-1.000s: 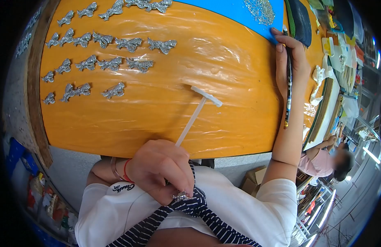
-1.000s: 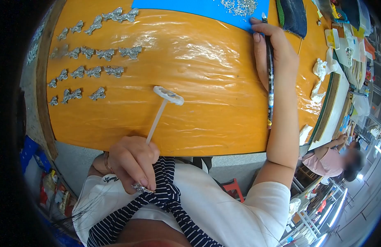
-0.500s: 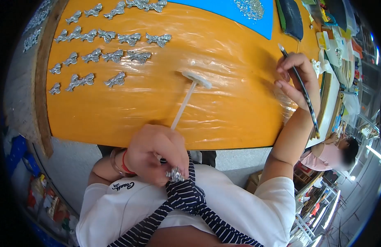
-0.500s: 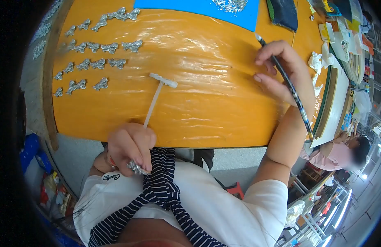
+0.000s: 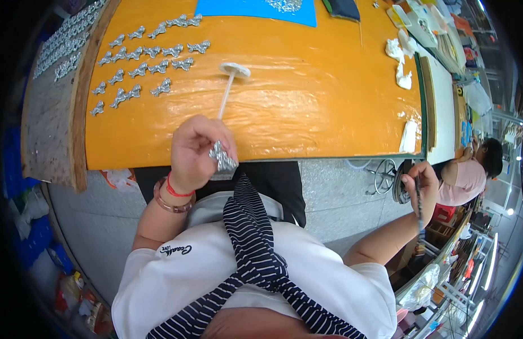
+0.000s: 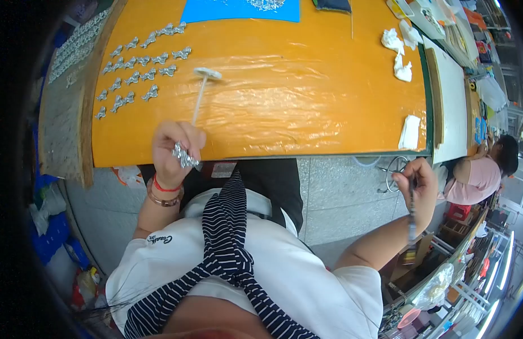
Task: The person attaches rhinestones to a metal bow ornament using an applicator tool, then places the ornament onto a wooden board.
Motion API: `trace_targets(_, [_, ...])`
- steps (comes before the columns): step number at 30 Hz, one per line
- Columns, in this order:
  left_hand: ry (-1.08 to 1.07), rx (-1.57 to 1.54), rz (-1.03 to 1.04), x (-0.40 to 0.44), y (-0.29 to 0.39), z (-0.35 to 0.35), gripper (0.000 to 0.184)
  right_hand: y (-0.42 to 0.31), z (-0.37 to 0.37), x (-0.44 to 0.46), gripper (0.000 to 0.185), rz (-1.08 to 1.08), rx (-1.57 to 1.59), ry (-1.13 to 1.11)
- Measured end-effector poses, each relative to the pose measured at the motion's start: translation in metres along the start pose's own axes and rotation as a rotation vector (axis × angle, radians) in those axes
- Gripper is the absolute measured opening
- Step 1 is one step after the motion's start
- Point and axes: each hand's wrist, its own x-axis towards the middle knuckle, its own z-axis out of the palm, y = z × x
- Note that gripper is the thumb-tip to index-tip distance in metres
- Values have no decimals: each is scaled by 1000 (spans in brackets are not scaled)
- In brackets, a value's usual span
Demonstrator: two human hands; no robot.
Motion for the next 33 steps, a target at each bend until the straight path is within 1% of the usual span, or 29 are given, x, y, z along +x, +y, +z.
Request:
trace_targets(1, [27, 35, -1, -1, -1, 1, 13, 7, 0, -13, 23, 1, 3, 11])
trace_targets(3, [14, 53, 3, -1, -1, 2, 11, 14, 2, -32, 24, -56, -50, 199])
trace_targets(4, [28, 44, -4, -1, -1, 2, 11, 19, 0, -39, 23, -167, -328, 215])
trace_targets(5, [40, 37, -9, -2, 0, 2, 10, 19, -1, -43, 23, -169, -323, 229])
trace_targets(7, [11, 46, -3, -3, 1, 0, 10, 22, 1, -46, 20, 132, -45, 425])
trace_targets(8, [28, 34, -4, -4, 1, 0, 9, 27, 8, -40, 17, -7, 143, 419])
trace_targets(9, [46, 21, -6, -1, -3, 1, 8, 21, 22, -22, 13, -204, 204, 403])
trace_targets(10, [37, 30, -4, -1, -3, 2, 8, 17, 33, -11, 10, -235, 25, 357])
trace_targets(11, [44, 18, 2, -1, -3, 3, 8, 5, 52, 5, 6, -311, 27, 278])
trace_targets(12, [50, 6, 12, 0, -3, 3, 7, -10, 73, 22, 6, -510, -135, 250])
trace_targets(13, [38, 15, 15, 2, -3, 4, 7, -24, 94, 33, 7, -355, -87, 122])
trace_targets(15, [43, 71, 41, 1, -4, 6, 2, -38, 122, 59, 10, -521, -47, 9])
trace_targets(16, [33, 76, 40, 1, -4, 5, 2, -39, 131, 71, 10, -521, -42, 19])
trace_targets(18, [41, 46, 16, -1, -2, 1, 7, -41, 144, 86, 14, -656, -118, 3])
trace_targets(19, [31, 49, 19, -1, -2, 0, 7, -44, 146, 87, 14, -659, -118, 14])
trace_targets(21, [26, -5, 34, -3, -2, -3, 8, -49, 148, 89, 7, -620, -199, -22])
trace_targets(25, [-8, -71, 48, -5, -5, -3, 8, -46, 148, 90, 8, -617, -299, 34])
trace_targets(27, [64, -54, 72, -6, -7, -5, 9, -40, 141, 93, 12, -600, -73, 133])
trace_targets(28, [83, -60, 48, -6, -7, -5, 8, -31, 139, 94, 16, -591, -42, 231])
trace_targets(29, [101, -61, 23, -7, -5, -5, 8, -26, 136, 96, 16, -580, -70, 278])
trace_targets(31, [64, -36, 53, -5, -4, -1, 6, -23, 129, 97, 17, -539, 113, 318])
trace_targets(33, [39, -49, 45, -4, -3, 2, 5, -33, 112, 91, 18, -550, 79, 356])
